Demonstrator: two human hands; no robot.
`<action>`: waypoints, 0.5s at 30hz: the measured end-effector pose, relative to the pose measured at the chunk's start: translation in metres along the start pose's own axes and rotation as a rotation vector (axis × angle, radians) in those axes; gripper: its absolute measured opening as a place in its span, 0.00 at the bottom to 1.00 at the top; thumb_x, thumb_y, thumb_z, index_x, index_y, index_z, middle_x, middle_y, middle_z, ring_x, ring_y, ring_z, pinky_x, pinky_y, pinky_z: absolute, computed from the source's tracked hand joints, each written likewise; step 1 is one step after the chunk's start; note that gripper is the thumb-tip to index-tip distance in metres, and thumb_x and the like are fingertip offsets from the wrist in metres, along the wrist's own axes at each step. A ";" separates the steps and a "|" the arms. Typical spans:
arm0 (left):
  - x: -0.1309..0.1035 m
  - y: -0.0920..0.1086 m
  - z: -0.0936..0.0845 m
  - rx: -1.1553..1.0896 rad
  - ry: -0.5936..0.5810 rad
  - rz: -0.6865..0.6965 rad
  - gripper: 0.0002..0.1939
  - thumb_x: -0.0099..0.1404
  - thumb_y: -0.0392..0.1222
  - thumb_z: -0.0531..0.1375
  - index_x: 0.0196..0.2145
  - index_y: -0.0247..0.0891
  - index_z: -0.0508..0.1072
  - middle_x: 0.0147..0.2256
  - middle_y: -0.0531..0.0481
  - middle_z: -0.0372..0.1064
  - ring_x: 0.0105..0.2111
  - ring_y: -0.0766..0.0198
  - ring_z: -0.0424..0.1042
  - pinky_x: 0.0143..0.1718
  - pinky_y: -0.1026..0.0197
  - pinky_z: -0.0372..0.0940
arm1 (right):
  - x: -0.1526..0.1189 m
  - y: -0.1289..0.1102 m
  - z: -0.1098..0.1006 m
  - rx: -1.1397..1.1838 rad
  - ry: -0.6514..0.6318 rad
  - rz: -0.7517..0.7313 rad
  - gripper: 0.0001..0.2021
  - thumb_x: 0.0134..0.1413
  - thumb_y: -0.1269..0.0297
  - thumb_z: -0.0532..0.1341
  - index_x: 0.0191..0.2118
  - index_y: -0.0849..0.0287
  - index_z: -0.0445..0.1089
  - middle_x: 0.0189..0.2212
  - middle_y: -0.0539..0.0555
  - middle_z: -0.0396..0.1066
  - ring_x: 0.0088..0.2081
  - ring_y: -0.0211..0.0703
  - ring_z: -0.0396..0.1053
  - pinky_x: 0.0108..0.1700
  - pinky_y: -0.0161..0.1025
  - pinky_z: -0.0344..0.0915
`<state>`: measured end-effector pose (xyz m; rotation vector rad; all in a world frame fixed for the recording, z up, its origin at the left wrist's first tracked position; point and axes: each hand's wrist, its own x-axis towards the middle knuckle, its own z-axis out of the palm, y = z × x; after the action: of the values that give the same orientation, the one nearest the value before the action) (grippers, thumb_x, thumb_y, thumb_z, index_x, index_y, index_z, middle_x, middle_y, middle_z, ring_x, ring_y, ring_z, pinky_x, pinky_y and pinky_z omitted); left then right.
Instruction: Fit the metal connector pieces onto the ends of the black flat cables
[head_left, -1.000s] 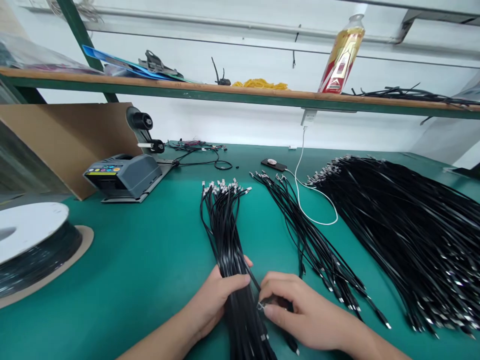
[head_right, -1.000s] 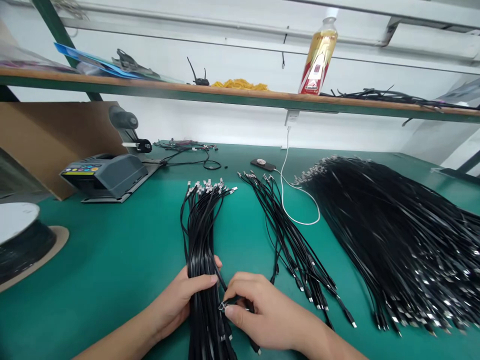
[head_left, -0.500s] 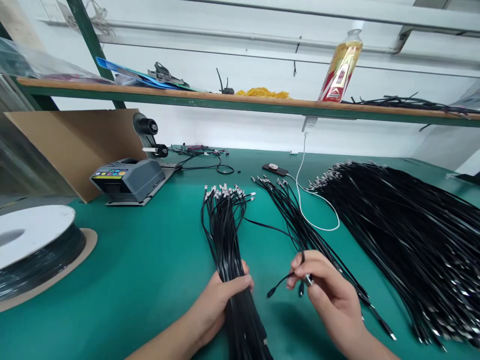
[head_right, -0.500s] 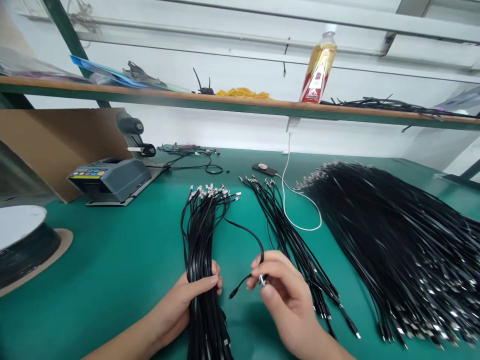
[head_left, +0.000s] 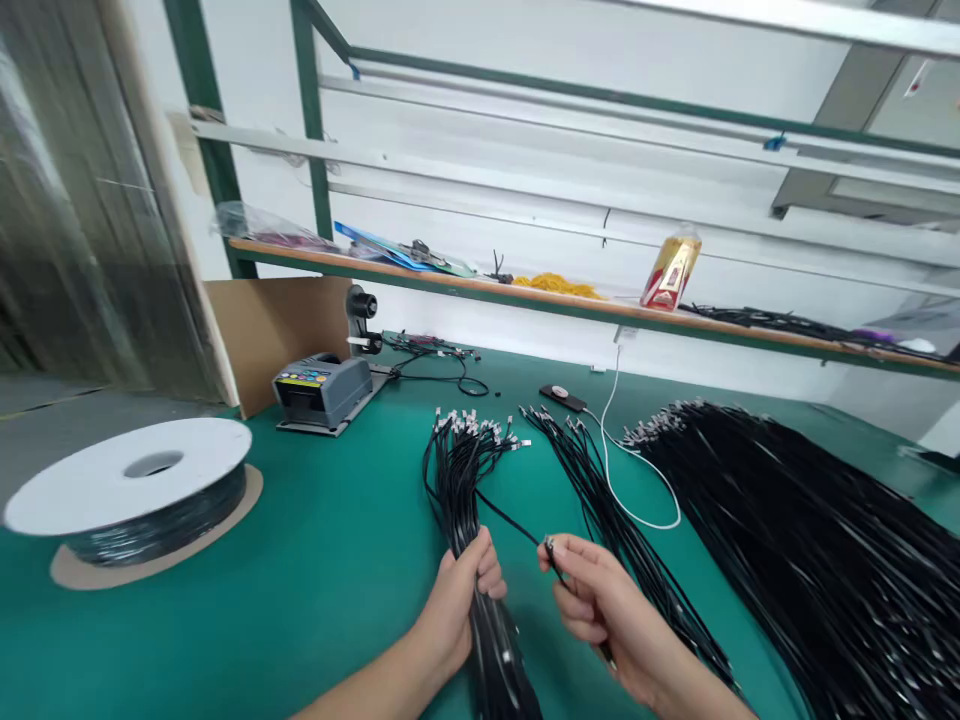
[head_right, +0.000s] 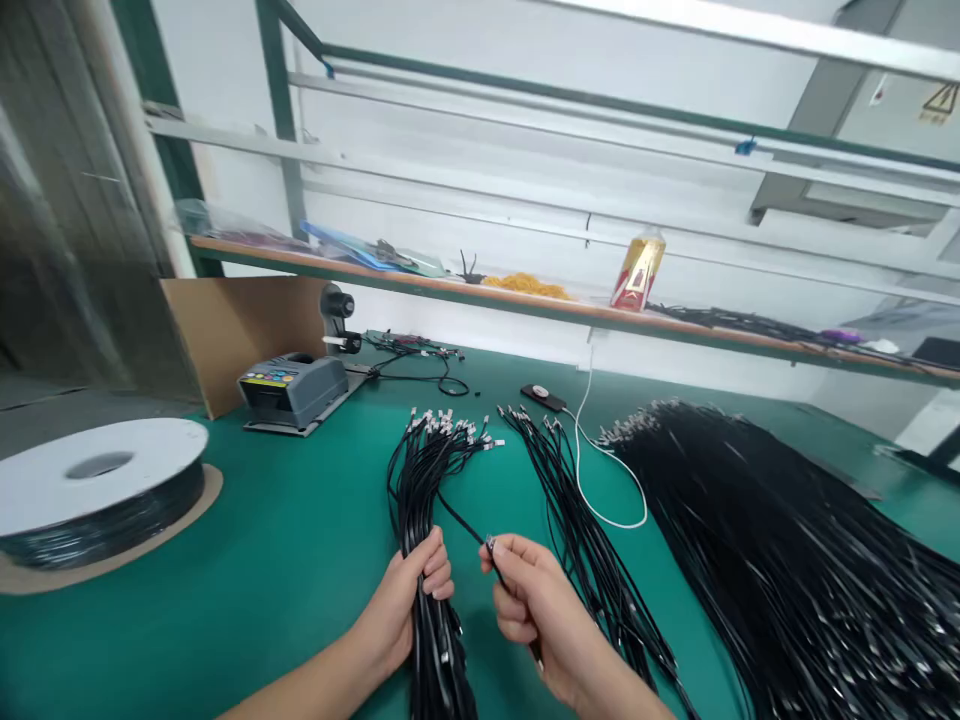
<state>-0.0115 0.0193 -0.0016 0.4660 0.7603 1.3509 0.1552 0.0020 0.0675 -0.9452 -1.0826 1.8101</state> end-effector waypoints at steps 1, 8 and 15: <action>0.003 0.003 -0.001 -0.038 0.002 0.042 0.31 0.51 0.57 0.73 0.19 0.40 0.56 0.17 0.63 0.48 0.17 0.76 0.46 0.19 0.69 0.49 | -0.004 -0.017 0.004 -0.025 -0.018 -0.037 0.19 0.51 0.49 0.71 0.33 0.61 0.70 0.17 0.39 0.44 0.19 0.27 0.36 0.18 0.28 0.33; 0.011 0.015 -0.016 -0.204 -0.010 0.090 0.24 0.65 0.46 0.66 0.20 0.39 0.57 0.18 0.64 0.49 0.16 0.75 0.48 0.17 0.69 0.51 | -0.087 -0.146 0.031 0.089 0.170 -1.006 0.04 0.59 0.63 0.63 0.36 0.56 0.75 0.34 0.50 0.62 0.20 0.30 0.35 0.16 0.33 0.37; 0.009 0.015 -0.017 -0.285 -0.014 -0.012 0.18 0.72 0.45 0.59 0.25 0.36 0.64 0.18 0.64 0.50 0.14 0.75 0.49 0.15 0.69 0.51 | -0.091 -0.185 0.045 -0.084 0.271 -0.914 0.04 0.57 0.65 0.63 0.34 0.58 0.76 0.36 0.53 0.65 0.21 0.31 0.37 0.16 0.33 0.36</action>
<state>-0.0342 0.0286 -0.0049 0.2447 0.5469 1.4170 0.1991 -0.0372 0.2697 -0.5616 -1.1547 0.8699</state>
